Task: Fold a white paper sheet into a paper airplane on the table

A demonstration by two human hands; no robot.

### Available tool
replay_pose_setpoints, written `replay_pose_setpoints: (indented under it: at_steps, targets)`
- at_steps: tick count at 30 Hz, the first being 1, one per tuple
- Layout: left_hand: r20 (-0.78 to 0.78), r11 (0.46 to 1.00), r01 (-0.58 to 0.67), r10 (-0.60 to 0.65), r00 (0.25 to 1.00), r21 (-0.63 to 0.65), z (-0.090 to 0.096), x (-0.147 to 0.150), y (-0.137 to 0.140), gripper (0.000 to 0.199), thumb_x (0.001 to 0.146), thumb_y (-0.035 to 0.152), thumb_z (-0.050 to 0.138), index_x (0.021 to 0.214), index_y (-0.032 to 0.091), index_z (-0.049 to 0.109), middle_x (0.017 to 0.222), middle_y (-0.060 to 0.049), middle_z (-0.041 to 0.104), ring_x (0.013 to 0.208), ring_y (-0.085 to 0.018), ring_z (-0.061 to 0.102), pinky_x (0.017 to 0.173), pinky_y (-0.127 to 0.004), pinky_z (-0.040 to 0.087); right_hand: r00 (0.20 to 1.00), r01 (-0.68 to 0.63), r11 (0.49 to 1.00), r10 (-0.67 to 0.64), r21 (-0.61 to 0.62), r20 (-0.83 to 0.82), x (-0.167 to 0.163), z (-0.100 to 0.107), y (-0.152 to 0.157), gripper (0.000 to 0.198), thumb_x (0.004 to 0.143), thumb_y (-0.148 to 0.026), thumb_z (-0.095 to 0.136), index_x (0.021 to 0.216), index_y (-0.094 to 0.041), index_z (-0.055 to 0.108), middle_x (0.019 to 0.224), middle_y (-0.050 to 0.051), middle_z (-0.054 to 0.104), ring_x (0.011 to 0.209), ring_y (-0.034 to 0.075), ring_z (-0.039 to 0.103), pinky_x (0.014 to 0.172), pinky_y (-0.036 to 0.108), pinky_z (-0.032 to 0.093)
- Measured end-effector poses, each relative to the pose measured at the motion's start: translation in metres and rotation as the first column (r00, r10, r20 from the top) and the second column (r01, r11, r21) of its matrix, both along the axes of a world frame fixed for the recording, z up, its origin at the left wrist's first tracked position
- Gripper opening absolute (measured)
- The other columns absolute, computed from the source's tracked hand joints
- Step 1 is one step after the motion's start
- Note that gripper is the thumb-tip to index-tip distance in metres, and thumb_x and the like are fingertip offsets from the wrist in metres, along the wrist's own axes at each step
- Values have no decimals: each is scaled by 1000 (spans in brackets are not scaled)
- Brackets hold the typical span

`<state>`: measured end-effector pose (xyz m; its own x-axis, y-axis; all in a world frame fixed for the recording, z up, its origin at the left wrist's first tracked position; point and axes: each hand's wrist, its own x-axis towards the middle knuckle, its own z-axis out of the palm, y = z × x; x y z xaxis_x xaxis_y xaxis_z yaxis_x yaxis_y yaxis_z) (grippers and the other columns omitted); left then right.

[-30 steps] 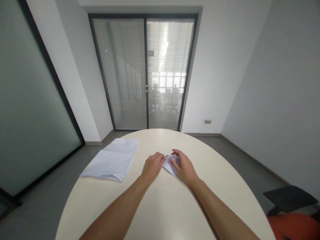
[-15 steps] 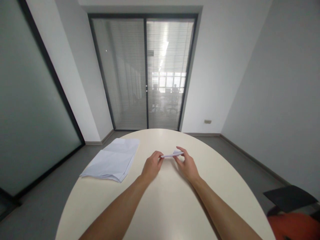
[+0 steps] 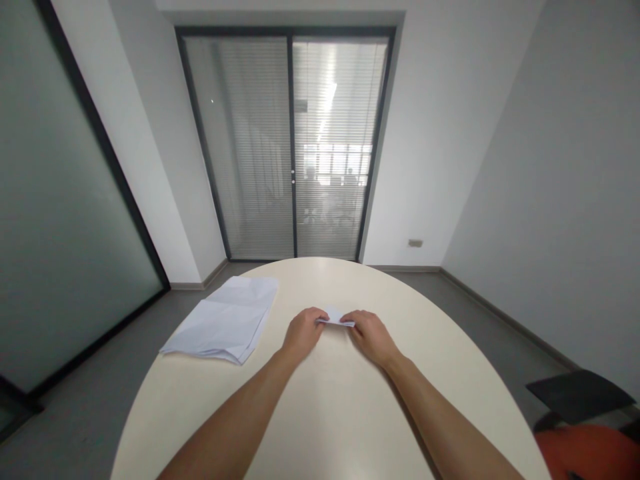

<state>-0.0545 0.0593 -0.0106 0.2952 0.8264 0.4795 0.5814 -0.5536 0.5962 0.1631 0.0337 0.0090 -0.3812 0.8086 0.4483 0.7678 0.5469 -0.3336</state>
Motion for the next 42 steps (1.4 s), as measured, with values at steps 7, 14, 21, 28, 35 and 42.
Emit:
replay_pose_setpoints:
  at_steps: [7, 14, 21, 28, 35, 42]
  targets:
    - [-161, 1000, 17, -13, 987, 26, 4, 3, -10, 22, 87, 19, 61, 106, 24, 71, 106, -2, 73, 101, -19, 65, 93, -31, 49, 999, 34, 998, -33, -46, 6, -5, 2, -4, 32, 89, -15, 47, 108, -22, 71, 102, 6, 73, 98, 21, 64, 91, 33, 46]
    - [-228, 997, -78, 73, 971, -10, 6, 3, -9, 20, 95, 28, 51, 108, 23, 67, 96, -4, 72, 89, -20, 66, 81, -30, 50, 990, 140, 983, -143, -115, -16, -6, -4, -2, 34, 98, -30, 41, 125, -17, 56, 98, 10, 71, 90, 22, 65, 80, 30, 47]
    - [-119, 998, -37, 32, 992, -41, 5, 4, -8, 41, 90, 17, 57, 130, 24, 55, 113, -5, 70, 100, -19, 65, 90, -32, 51, 982, 172, 977, -180, -127, -56, -4, -9, 1, 40, 96, -27, 42, 135, -20, 48, 99, 8, 70, 89, 21, 65, 80, 33, 49]
    - [-156, 999, 12, -6, 988, 36, 2, 2, -7, 35, 91, 13, 54, 122, 24, 66, 130, -5, 61, 114, -18, 60, 102, -33, 48, 995, 64, 997, -67, -30, -77, 0, -11, 3, 35, 92, -18, 47, 123, -21, 64, 120, 10, 65, 111, 22, 59, 99, 37, 47]
    - [-240, 997, 19, -2, 971, 69, 2, 3, -7, 27, 94, 14, 52, 107, 22, 74, 118, -5, 68, 111, -20, 59, 101, -36, 48, 998, 54, 998, -54, -26, -16, -2, -14, 5, 31, 91, -21, 51, 115, -20, 72, 118, 11, 69, 110, 24, 60, 100, 40, 46]
    - [-262, 996, 54, -34, 965, 69, 1, 2, -8, 24, 92, 22, 59, 112, 22, 72, 115, -6, 70, 108, -22, 58, 99, -37, 48, 999, 42, 999, -43, -26, -8, -2, -10, 3, 28, 91, -25, 54, 111, -22, 73, 111, 8, 71, 104, 24, 61, 95, 39, 48]
